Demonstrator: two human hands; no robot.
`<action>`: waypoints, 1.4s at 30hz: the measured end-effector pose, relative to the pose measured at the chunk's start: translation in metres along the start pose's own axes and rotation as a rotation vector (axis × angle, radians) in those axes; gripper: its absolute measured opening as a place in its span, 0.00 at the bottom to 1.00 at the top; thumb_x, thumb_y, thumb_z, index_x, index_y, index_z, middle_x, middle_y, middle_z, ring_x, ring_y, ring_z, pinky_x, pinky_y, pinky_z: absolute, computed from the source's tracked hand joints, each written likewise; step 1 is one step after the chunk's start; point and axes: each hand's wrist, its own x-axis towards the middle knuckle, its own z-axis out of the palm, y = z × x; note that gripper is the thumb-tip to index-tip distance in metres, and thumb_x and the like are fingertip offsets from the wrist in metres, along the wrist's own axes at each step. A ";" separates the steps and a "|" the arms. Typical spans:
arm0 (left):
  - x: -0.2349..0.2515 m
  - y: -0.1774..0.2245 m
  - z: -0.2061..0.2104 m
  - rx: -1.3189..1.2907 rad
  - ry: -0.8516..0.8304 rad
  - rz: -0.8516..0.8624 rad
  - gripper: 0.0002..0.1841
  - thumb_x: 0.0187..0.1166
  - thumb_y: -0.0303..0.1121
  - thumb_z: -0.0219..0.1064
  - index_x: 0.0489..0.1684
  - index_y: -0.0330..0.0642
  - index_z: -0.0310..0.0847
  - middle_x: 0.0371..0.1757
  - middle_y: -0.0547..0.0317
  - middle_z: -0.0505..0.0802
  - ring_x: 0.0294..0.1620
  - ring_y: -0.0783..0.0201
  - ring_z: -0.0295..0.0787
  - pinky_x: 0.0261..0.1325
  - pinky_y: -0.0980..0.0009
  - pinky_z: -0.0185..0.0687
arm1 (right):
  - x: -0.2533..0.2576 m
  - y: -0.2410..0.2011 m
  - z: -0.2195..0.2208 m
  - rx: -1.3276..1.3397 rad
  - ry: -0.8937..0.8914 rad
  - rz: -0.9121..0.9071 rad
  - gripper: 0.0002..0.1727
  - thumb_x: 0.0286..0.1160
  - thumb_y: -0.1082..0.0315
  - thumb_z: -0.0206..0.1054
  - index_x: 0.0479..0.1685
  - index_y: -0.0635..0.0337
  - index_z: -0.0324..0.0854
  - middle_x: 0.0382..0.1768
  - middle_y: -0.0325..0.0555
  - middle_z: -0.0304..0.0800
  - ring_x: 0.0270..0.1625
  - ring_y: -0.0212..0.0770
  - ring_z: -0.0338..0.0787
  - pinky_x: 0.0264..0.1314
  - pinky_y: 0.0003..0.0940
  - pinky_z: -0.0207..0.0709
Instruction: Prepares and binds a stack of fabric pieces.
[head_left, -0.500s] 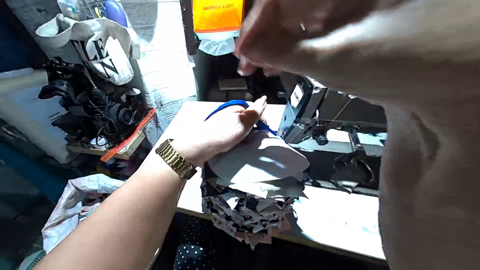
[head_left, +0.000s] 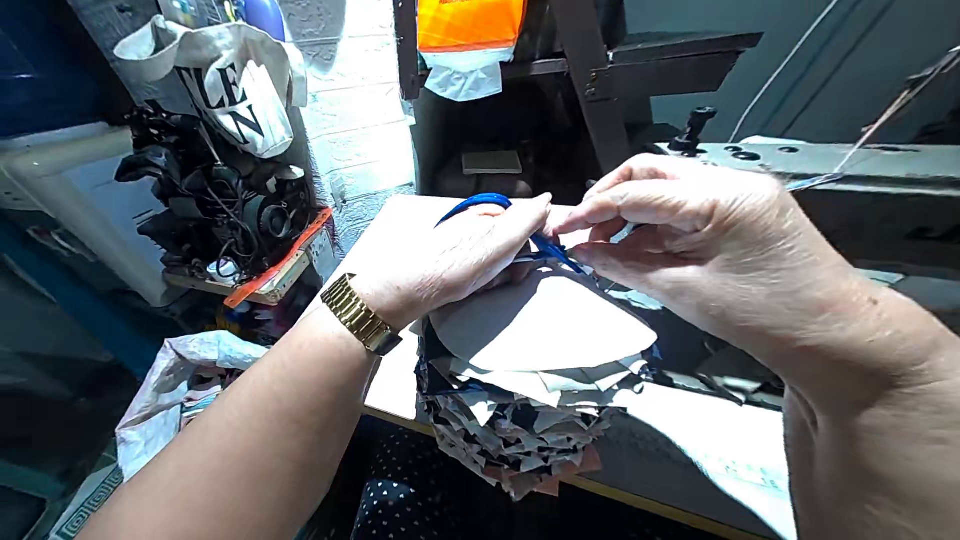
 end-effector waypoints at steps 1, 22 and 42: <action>0.000 -0.001 0.000 0.006 0.004 0.001 0.26 0.96 0.44 0.41 0.28 0.47 0.81 0.19 0.69 0.77 0.15 0.78 0.66 0.17 0.83 0.57 | -0.001 0.001 0.002 -0.025 0.014 -0.029 0.11 0.66 0.77 0.73 0.47 0.59 0.91 0.46 0.45 0.86 0.44 0.29 0.88 0.43 0.16 0.83; -0.005 0.002 0.004 -0.079 0.018 0.016 0.24 0.97 0.41 0.38 0.37 0.42 0.80 0.22 0.65 0.82 0.17 0.76 0.72 0.18 0.83 0.64 | -0.017 -0.006 0.033 0.662 0.295 0.268 0.10 0.80 0.79 0.59 0.50 0.55 0.79 0.40 0.32 0.89 0.41 0.25 0.90 0.47 0.19 0.87; -0.010 0.003 0.007 0.158 0.024 0.113 0.24 0.97 0.41 0.40 0.39 0.44 0.84 0.20 0.69 0.77 0.19 0.77 0.68 0.22 0.82 0.61 | -0.024 0.008 -0.028 0.221 0.000 0.276 0.12 0.78 0.63 0.64 0.54 0.49 0.89 0.26 0.26 0.83 0.23 0.21 0.77 0.23 0.16 0.71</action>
